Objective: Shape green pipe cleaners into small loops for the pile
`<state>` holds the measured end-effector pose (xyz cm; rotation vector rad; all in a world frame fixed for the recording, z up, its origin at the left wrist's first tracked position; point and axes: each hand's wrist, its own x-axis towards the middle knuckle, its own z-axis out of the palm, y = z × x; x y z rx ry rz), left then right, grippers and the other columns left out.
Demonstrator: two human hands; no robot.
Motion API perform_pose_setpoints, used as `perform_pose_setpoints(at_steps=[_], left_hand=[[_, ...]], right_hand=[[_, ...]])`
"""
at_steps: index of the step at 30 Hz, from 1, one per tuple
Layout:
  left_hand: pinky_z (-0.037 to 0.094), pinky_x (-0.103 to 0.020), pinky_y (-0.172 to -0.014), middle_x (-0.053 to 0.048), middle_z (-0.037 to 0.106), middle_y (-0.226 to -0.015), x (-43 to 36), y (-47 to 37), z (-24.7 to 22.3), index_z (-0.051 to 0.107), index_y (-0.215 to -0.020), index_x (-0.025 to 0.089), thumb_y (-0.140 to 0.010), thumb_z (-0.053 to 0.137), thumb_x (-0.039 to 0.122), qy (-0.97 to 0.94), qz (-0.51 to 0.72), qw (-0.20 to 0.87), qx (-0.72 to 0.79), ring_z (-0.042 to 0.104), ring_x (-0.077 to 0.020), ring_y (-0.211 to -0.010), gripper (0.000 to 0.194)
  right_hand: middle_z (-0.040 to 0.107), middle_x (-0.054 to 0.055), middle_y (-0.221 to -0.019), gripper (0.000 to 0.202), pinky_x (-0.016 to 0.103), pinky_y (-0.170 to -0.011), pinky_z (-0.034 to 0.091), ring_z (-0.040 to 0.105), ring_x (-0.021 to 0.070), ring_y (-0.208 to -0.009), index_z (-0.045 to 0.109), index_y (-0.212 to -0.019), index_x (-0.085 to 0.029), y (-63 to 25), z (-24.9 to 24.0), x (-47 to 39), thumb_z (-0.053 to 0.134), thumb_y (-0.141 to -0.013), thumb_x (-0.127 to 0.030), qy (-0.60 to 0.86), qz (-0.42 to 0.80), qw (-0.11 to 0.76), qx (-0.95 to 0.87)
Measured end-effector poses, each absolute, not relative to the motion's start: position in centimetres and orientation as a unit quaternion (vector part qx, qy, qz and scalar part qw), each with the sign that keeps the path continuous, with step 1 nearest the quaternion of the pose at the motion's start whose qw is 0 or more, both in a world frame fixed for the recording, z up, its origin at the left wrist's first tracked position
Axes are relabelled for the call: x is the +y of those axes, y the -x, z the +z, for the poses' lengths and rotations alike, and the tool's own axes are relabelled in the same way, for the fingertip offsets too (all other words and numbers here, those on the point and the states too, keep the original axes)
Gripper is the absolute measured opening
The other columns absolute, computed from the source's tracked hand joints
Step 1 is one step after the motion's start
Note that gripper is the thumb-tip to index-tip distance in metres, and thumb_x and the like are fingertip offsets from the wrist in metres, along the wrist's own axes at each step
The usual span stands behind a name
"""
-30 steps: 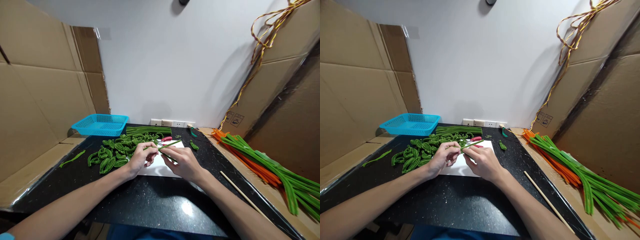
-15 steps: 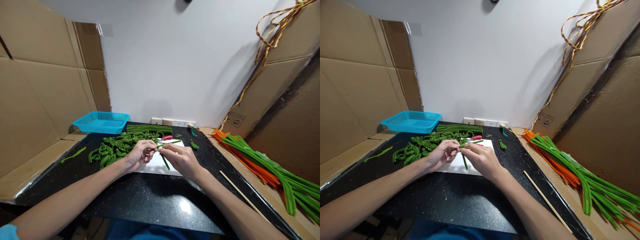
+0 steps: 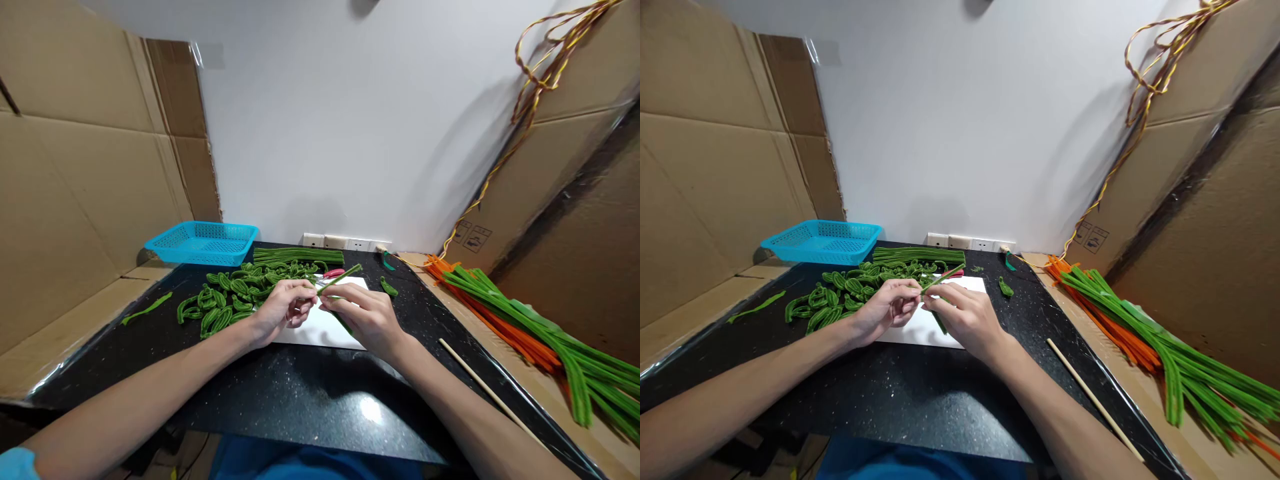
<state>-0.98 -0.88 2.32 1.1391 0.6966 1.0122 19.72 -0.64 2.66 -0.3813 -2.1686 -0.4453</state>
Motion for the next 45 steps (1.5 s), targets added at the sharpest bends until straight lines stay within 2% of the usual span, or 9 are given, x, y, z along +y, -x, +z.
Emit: perform_pose_setpoints(at_steps=[5,9,11,19,32,45], left_hand=[[0.019,-0.018,-0.04,0.007,0.04,-0.053,-1.0,0.9,2.3,0.06,-0.072,0.014,-0.078,0.074,0.032,-0.505,0.453,0.666,0.311,0.032,-0.0032,-0.04,0.023],[0.018,-0.017,-0.04,0.007,0.039,-0.055,-0.9,0.9,2.5,0.059,-0.07,0.014,-0.078,0.073,0.031,-0.504,0.483,0.645,0.312,0.031,-0.0024,-0.041,0.023],[0.017,-0.017,-0.04,0.007,0.04,-0.055,-0.9,1.0,2.5,0.059,-0.07,0.014,-0.078,0.073,0.031,-0.506,0.49,0.635,0.317,0.031,-0.0023,-0.041,0.023],[0.02,-0.017,-0.039,0.008,0.037,-0.05,-0.9,0.6,2.2,0.06,-0.07,0.015,-0.079,0.073,0.034,-0.546,0.48,0.595,0.343,0.032,-0.0039,-0.04,0.024],[0.028,-0.018,-0.042,0.007,0.043,-0.048,-1.2,0.7,2.0,0.061,-0.077,0.015,-0.082,0.072,0.039,-0.628,0.455,0.529,0.343,0.035,-0.0062,-0.044,0.026],[0.024,-0.018,-0.043,0.008,0.039,-0.051,-1.0,0.9,1.5,0.062,-0.08,0.014,-0.086,0.072,0.044,-0.672,0.416,0.52,0.322,0.03,-0.0049,-0.047,0.032]], right_hand=[[0.078,0.009,-0.096,0.009,0.026,-0.073,0.059,0.075,0.0176,-0.085,0.069,-0.096,-0.016,-19.7,2.8,-0.7,0.061,-0.098,-0.011,0.132,-0.201,0.438,-0.866],[0.078,0.011,-0.107,0.027,0.029,-0.081,0.06,0.075,0.0199,-0.097,0.066,-0.113,-0.016,-19.9,2.5,-0.4,0.049,-0.097,-0.002,0.143,-0.207,0.42,-0.872],[0.078,0.01,-0.109,0.03,0.029,-0.083,0.06,0.075,0.0194,-0.099,0.065,-0.116,-0.017,-20.1,2.4,-0.3,0.047,-0.098,-0.002,0.166,-0.193,0.428,-0.867],[0.078,0.006,-0.102,0.011,0.029,-0.082,0.057,0.074,0.018,-0.089,0.068,-0.104,-0.019,-19.9,2.1,-0.3,0.059,-0.099,-0.015,0.221,-0.207,0.412,-0.859],[0.077,0.006,-0.102,0.011,0.031,-0.082,0.057,0.073,0.0194,-0.093,0.066,-0.094,-0.02,-18.7,2.0,-1.2,0.058,-0.096,-0.013,0.267,-0.172,0.409,-0.855],[0.075,0.006,-0.097,0.012,0.033,-0.08,0.056,0.071,0.0215,-0.092,0.063,-0.084,-0.019,-17.9,2.0,-2.3,0.058,-0.087,-0.008,0.313,-0.158,0.404,-0.845]])
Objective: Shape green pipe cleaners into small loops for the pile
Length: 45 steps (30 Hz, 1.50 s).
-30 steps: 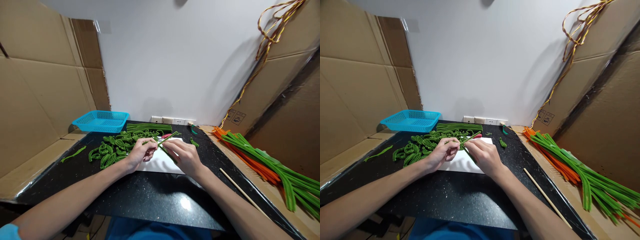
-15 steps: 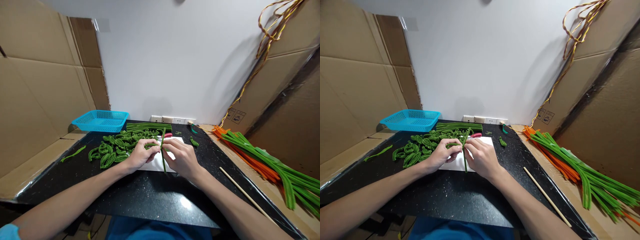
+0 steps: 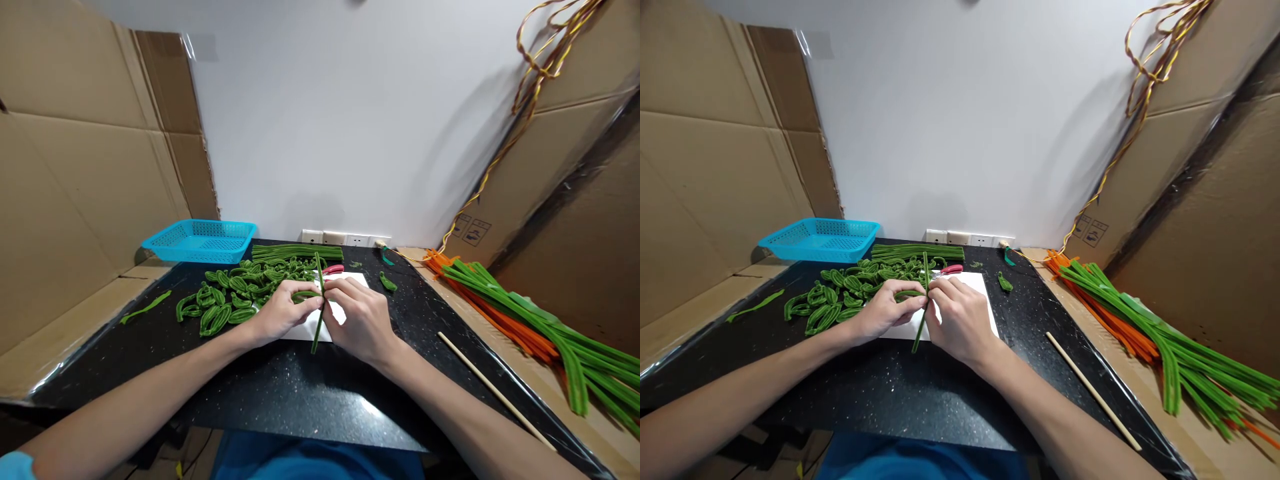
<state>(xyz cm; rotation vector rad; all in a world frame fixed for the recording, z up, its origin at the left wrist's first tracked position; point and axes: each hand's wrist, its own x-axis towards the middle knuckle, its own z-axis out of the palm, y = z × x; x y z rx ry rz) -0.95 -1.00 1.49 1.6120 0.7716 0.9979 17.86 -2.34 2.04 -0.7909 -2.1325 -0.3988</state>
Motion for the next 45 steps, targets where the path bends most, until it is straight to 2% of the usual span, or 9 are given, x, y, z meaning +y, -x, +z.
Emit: perform_pose_setpoints(at_steps=[9,15,21,27,33,37,40,42,45], left_hand=[[0.016,-0.018,-0.041,0.009,0.035,-0.055,-1.2,0.6,2.4,0.058,-0.076,0.016,-0.08,0.075,0.041,-0.567,0.442,0.613,0.327,0.029,-0.0036,-0.043,0.031],[0.014,-0.018,-0.04,0.008,0.036,-0.055,-0.8,0.9,2.3,0.058,-0.075,0.015,-0.079,0.076,0.035,-0.544,0.449,0.632,0.321,0.028,-0.0028,-0.042,0.027],[0.014,-0.018,-0.04,0.008,0.035,-0.054,-1.0,1.0,2.5,0.059,-0.074,0.015,-0.079,0.077,0.036,-0.56,0.428,0.638,0.312,0.027,-0.003,-0.042,0.028],[0.015,-0.018,-0.041,0.007,0.038,-0.053,-1.2,0.9,2.6,0.063,-0.076,0.014,-0.079,0.078,0.039,-0.577,0.411,0.628,0.323,0.026,-0.0033,-0.044,0.03],[0.028,-0.02,-0.046,0.006,0.044,-0.055,-1.5,1.1,2.8,0.064,-0.079,0.015,-0.083,0.073,0.041,-0.646,0.437,0.537,0.323,0.036,-0.0067,-0.047,0.028],[0.044,-0.024,-0.066,-0.003,0.067,-0.078,-2.0,1.5,3.1,0.071,-0.085,0.016,-0.091,0.064,0.032,-0.763,0.446,0.332,0.331,0.059,-0.0145,-0.072,0.019],[0.046,-0.025,-0.073,-0.004,0.072,-0.084,-2.1,1.7,3.1,0.074,-0.09,0.016,-0.092,0.06,0.025,-0.808,0.438,0.233,0.317,0.062,-0.0161,-0.076,0.016],[0.045,-0.025,-0.073,-0.004,0.073,-0.084,-1.9,1.8,2.9,0.075,-0.092,0.016,-0.092,0.06,0.024,-0.817,0.43,0.222,0.313,0.062,-0.0156,-0.074,0.016],[0.045,-0.024,-0.073,-0.004,0.071,-0.083,-1.5,1.9,2.5,0.073,-0.087,0.016,-0.093,0.061,0.028,-0.794,0.436,0.269,0.328,0.062,-0.0159,-0.076,0.018]], right_hand=[[0.077,0.005,-0.103,0.013,0.032,-0.08,0.056,0.073,0.0207,-0.094,0.067,-0.105,-0.021,-18.9,2.4,-1.5,0.061,-0.094,-0.017,0.292,-0.176,0.429,-0.836],[0.074,0.01,-0.119,0.028,0.032,-0.085,0.059,0.072,0.0213,-0.104,0.062,-0.13,-0.019,-20.0,2.5,-0.4,0.056,-0.102,-0.023,0.236,-0.18,0.344,-0.891],[0.077,0.008,-0.103,0.021,0.029,-0.081,0.056,0.073,0.019,-0.095,0.068,-0.118,-0.018,-20.6,2.8,0.1,0.053,-0.106,-0.026,0.21,-0.234,0.333,-0.889],[0.075,0.006,-0.09,0.029,0.025,-0.072,0.051,0.07,0.0156,-0.084,0.071,-0.102,-0.019,-20.6,2.6,0.0,0.043,-0.107,-0.016,0.21,-0.21,0.357,-0.886],[0.065,0.004,-0.072,0.035,0.026,-0.058,0.044,0.056,0.014,-0.062,0.068,-0.079,-0.017,-18.7,2.3,-1.0,0.051,-0.105,-0.033,0.274,0.03,0.465,-0.841],[0.053,-0.001,-0.052,0.044,0.024,-0.045,0.035,0.045,0.0108,-0.046,0.066,-0.067,-0.016,-17.5,2.3,-1.5,0.065,-0.095,-0.05,0.337,0.362,0.474,-0.729],[0.048,-0.004,-0.048,0.046,0.022,-0.037,0.031,0.039,0.0082,-0.037,0.063,-0.066,-0.015,-17.2,2.3,-1.3,0.075,-0.082,-0.056,0.341,0.588,0.424,-0.598],[0.047,-0.005,-0.048,0.047,0.021,-0.034,0.029,0.037,0.0071,-0.035,0.062,-0.067,-0.015,-17.3,2.3,-1.0,0.079,-0.078,-0.057,0.342,0.639,0.394,-0.565],[0.048,-0.005,-0.048,0.047,0.021,-0.034,0.033,0.04,0.0083,-0.034,0.063,-0.07,-0.015,-17.8,2.3,-0.8,0.069,-0.088,-0.058,0.343,0.561,0.388,-0.645]])
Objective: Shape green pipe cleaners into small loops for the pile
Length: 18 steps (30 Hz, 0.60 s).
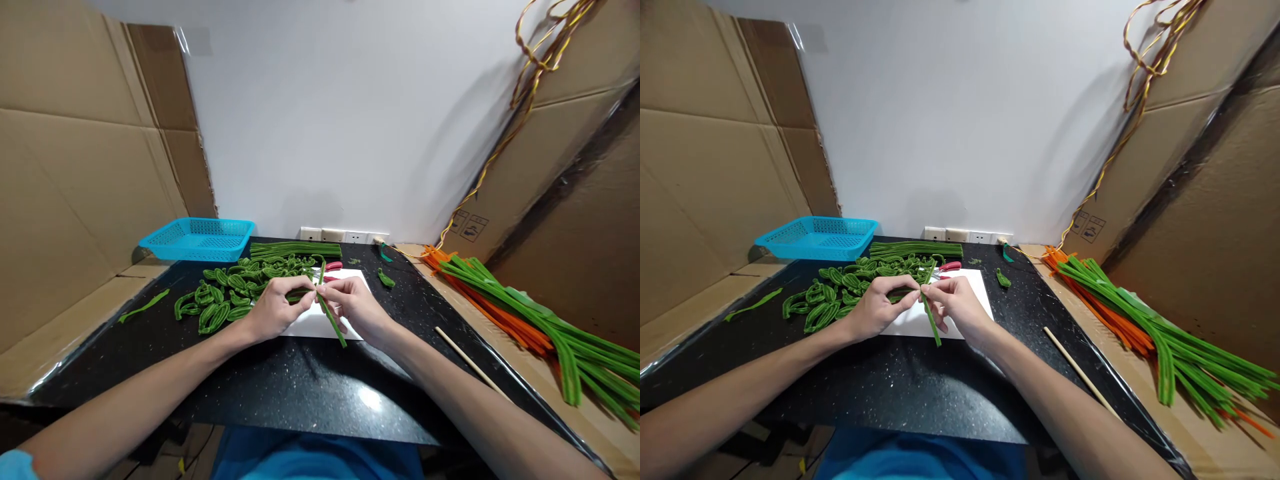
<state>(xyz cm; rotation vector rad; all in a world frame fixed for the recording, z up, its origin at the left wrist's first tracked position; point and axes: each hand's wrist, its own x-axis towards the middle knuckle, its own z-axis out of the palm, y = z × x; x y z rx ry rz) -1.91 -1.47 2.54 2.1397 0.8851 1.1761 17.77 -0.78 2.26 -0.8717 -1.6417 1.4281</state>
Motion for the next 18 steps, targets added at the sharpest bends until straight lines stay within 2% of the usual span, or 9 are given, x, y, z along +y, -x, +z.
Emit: perform_pose_setpoints(at_steps=[2,4,5,7,10,18], left_hand=[[0.044,-0.023,-0.067,-0.002,0.066,-0.076,-1.1,1.9,2.3,0.07,-0.084,0.016,-0.092,0.064,0.033,-0.758,0.45,0.328,0.338,0.058,-0.0142,-0.071,0.02],[0.039,-0.021,-0.057,0.002,0.056,-0.064,-0.7,1.9,2.1,0.066,-0.083,0.016,-0.091,0.066,0.038,-0.716,0.459,0.402,0.34,0.049,-0.0106,-0.058,0.024],[0.036,-0.021,-0.053,0.004,0.051,-0.06,-0.6,1.9,2.1,0.065,-0.082,0.016,-0.089,0.068,0.04,-0.695,0.459,0.438,0.339,0.044,-0.0093,-0.054,0.026],[0.032,-0.019,-0.049,0.006,0.045,-0.055,-0.4,1.9,1.9,0.062,-0.08,0.016,-0.087,0.07,0.041,-0.661,0.458,0.493,0.332,0.039,-0.0076,-0.049,0.028],[0.03,-0.018,-0.047,0.006,0.044,-0.055,-0.3,1.8,1.8,0.061,-0.08,0.016,-0.087,0.072,0.04,-0.639,0.454,0.534,0.317,0.037,-0.0061,-0.048,0.027],[0.027,-0.017,-0.045,0.007,0.043,-0.053,-0.6,1.7,2.3,0.062,-0.08,0.015,-0.085,0.074,0.039,-0.636,0.433,0.569,0.291,0.035,-0.005,-0.046,0.027]], right_hand=[[0.055,-0.001,-0.052,0.045,0.023,-0.04,0.04,0.049,0.0107,-0.04,0.063,-0.071,-0.016,-18.3,2.2,-0.6,0.059,-0.098,-0.051,0.345,0.381,0.403,-0.757],[0.065,0.004,-0.065,0.038,0.024,-0.05,0.046,0.059,0.0131,-0.053,0.066,-0.076,-0.016,-19.0,2.1,-0.5,0.053,-0.103,-0.039,0.326,0.126,0.409,-0.843],[0.069,0.006,-0.075,0.032,0.025,-0.054,0.048,0.064,0.0144,-0.061,0.068,-0.082,-0.016,-19.4,2.1,-0.4,0.052,-0.104,-0.033,0.307,0.015,0.402,-0.862],[0.073,0.008,-0.089,0.021,0.025,-0.061,0.051,0.069,0.0155,-0.072,0.07,-0.098,-0.017,-20.0,2.0,-0.3,0.052,-0.104,-0.026,0.266,-0.129,0.385,-0.874],[0.076,0.007,-0.096,0.015,0.024,-0.066,0.054,0.071,0.0152,-0.078,0.067,-0.111,-0.018,-20.4,2.0,-0.1,0.055,-0.105,-0.024,0.222,-0.217,0.386,-0.869],[0.075,0.009,-0.095,0.013,0.025,-0.067,0.055,0.072,0.0157,-0.079,0.065,-0.113,-0.015,-20.4,2.3,-0.1,0.057,-0.103,-0.016,0.167,-0.277,0.411,-0.852]])
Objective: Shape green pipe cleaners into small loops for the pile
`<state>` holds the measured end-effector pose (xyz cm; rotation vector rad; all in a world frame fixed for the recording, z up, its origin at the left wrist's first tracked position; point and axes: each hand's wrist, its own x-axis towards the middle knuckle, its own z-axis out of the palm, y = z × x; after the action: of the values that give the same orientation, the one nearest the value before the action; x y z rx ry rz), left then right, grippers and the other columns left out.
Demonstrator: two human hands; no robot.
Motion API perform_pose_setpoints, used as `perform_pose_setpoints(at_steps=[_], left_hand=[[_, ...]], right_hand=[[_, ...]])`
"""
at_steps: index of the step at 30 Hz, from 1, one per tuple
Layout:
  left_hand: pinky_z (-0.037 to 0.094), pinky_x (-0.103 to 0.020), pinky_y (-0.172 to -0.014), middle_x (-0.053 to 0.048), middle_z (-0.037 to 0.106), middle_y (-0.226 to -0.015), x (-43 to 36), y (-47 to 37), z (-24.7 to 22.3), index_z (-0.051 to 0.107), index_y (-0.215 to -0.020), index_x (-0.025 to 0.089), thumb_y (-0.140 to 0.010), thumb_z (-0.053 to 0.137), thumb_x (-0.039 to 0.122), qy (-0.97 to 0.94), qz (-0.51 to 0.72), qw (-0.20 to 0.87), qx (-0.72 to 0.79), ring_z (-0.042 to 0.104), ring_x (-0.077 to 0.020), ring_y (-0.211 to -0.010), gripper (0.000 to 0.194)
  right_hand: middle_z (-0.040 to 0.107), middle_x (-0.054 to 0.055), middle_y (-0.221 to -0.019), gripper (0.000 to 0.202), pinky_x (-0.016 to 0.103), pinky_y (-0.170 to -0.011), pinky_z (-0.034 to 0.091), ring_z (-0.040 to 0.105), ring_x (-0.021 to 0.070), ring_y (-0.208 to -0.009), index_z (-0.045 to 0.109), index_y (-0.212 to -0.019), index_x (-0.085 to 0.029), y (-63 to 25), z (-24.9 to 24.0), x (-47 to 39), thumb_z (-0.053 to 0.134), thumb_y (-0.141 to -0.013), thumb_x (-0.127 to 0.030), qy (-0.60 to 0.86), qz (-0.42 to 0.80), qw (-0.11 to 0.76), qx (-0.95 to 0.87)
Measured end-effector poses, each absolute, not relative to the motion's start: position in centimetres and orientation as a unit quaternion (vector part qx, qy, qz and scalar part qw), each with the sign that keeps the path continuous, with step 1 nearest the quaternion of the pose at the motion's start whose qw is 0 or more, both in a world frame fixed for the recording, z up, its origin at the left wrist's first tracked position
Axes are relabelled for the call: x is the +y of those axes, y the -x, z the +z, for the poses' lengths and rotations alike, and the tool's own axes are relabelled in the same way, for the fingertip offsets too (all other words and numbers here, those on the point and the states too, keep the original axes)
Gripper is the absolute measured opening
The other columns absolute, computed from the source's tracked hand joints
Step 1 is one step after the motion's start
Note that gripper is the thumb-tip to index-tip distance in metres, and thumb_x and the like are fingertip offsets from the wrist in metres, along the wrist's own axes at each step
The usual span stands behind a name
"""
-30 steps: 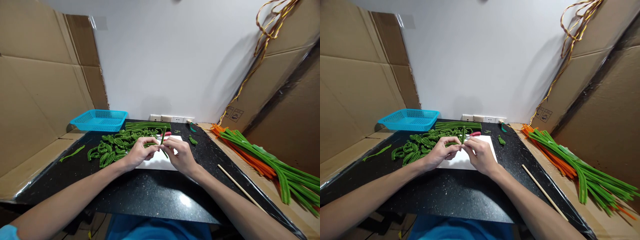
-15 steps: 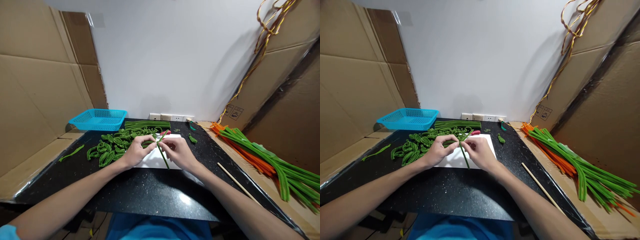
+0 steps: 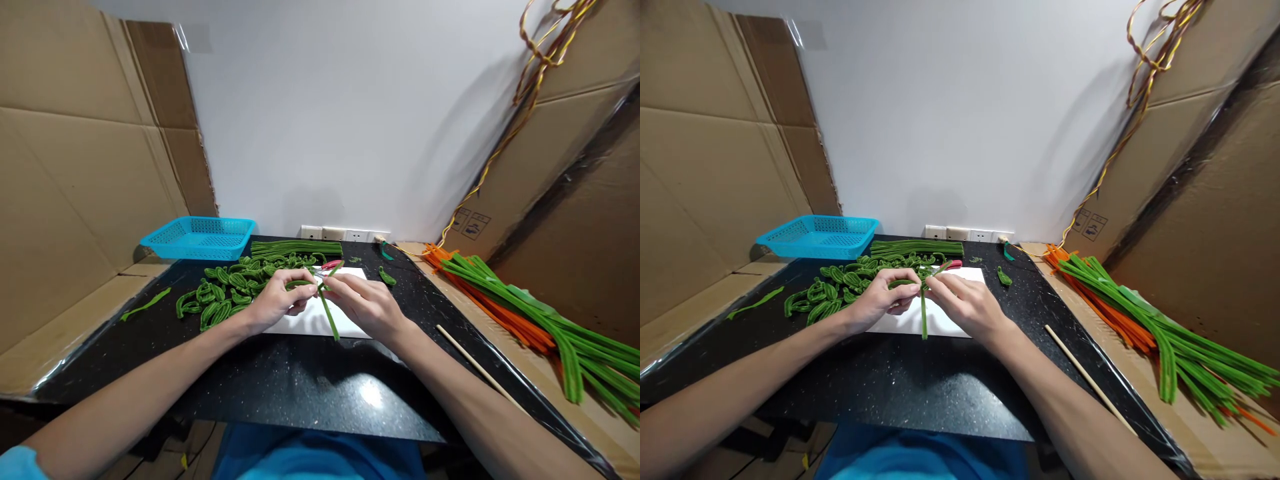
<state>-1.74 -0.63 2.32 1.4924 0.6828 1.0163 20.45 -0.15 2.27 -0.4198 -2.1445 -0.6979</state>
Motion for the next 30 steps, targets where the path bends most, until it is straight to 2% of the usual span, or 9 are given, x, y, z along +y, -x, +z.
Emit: perform_pose_setpoints(at_steps=[5,9,12,14,18,21,23,25,30], left_hand=[[0.026,-0.018,-0.044,0.007,0.042,-0.053,-0.9,1.5,2.6,0.063,-0.08,0.015,-0.083,0.076,0.042,-0.632,0.431,0.575,0.29,0.035,-0.0053,-0.046,0.03],[0.027,-0.018,-0.045,0.007,0.043,-0.054,-1.2,1.2,2.7,0.062,-0.081,0.015,-0.085,0.074,0.043,-0.643,0.437,0.556,0.294,0.036,-0.0057,-0.047,0.03],[0.031,-0.019,-0.047,0.006,0.044,-0.056,-1.4,1.4,2.9,0.062,-0.082,0.015,-0.087,0.072,0.043,-0.676,0.435,0.515,0.298,0.04,-0.0068,-0.049,0.03],[0.032,-0.02,-0.048,0.006,0.045,-0.058,-1.5,1.8,3.0,0.063,-0.084,0.015,-0.089,0.069,0.043,-0.701,0.43,0.481,0.303,0.041,-0.0073,-0.051,0.029],[0.039,-0.021,-0.058,-0.001,0.063,-0.078,-1.7,2.4,3.3,0.069,-0.09,0.015,-0.094,0.062,0.037,-0.779,0.417,0.335,0.325,0.056,-0.0123,-0.071,0.023],[0.044,-0.022,-0.068,-0.003,0.069,-0.085,-1.8,2.5,3.3,0.071,-0.093,0.016,-0.094,0.06,0.031,-0.817,0.399,0.271,0.316,0.06,-0.0145,-0.079,0.019],[0.044,-0.023,-0.068,-0.002,0.067,-0.081,-1.6,2.3,3.1,0.07,-0.09,0.015,-0.094,0.061,0.031,-0.807,0.41,0.286,0.314,0.059,-0.0134,-0.074,0.019],[0.042,-0.021,-0.06,0.0,0.061,-0.07,-1.3,2.0,2.7,0.067,-0.086,0.015,-0.093,0.064,0.036,-0.765,0.435,0.351,0.321,0.054,-0.0111,-0.064,0.022],[0.031,-0.018,-0.045,0.008,0.042,-0.051,-0.3,1.5,1.6,0.058,-0.081,0.016,-0.089,0.069,0.041,-0.647,0.473,0.511,0.31,0.037,-0.0058,-0.044,0.028]], right_hand=[[0.074,0.009,-0.093,0.019,0.025,-0.067,0.054,0.071,0.0163,-0.08,0.068,-0.108,-0.015,-20.3,2.3,-0.2,0.05,-0.104,-0.012,0.181,-0.271,0.374,-0.868],[0.074,0.01,-0.093,0.023,0.026,-0.068,0.053,0.069,0.0169,-0.079,0.068,-0.106,-0.015,-19.7,1.8,-0.5,0.045,-0.105,-0.014,0.2,-0.163,0.422,-0.869],[0.069,0.006,-0.076,0.028,0.025,-0.063,0.049,0.062,0.0147,-0.067,0.067,-0.084,-0.018,-18.8,1.9,-1.2,0.048,-0.105,-0.024,0.255,0.019,0.458,-0.852],[0.062,0.003,-0.064,0.036,0.024,-0.055,0.043,0.055,0.0123,-0.057,0.063,-0.072,-0.017,-18.2,2.2,-1.6,0.054,-0.103,-0.035,0.295,0.207,0.454,-0.815],[0.05,-0.003,-0.054,0.041,0.023,-0.042,0.029,0.038,0.007,-0.042,0.06,-0.067,-0.016,-17.3,2.5,-1.6,0.073,-0.087,-0.049,0.293,0.571,0.436,-0.631],[0.044,-0.007,-0.053,0.04,0.021,-0.041,0.019,0.028,0.0043,-0.04,0.056,-0.067,-0.016,-17.4,2.7,-1.2,0.082,-0.076,-0.045,0.301,0.697,0.369,-0.536],[0.043,-0.007,-0.052,0.04,0.021,-0.041,0.018,0.027,0.0044,-0.04,0.054,-0.068,-0.017,-17.7,2.8,-1.0,0.079,-0.079,-0.046,0.311,0.696,0.338,-0.551],[0.044,-0.006,-0.053,0.039,0.022,-0.041,0.022,0.032,0.0065,-0.04,0.054,-0.07,-0.018,-18.0,2.9,-1.0,0.069,-0.088,-0.049,0.328,0.608,0.356,-0.629],[0.068,0.007,-0.082,0.025,0.026,-0.059,0.044,0.059,0.0136,-0.063,0.066,-0.089,-0.017,-18.9,2.2,-1.1,0.052,-0.103,-0.032,0.337,0.043,0.435,-0.834]])
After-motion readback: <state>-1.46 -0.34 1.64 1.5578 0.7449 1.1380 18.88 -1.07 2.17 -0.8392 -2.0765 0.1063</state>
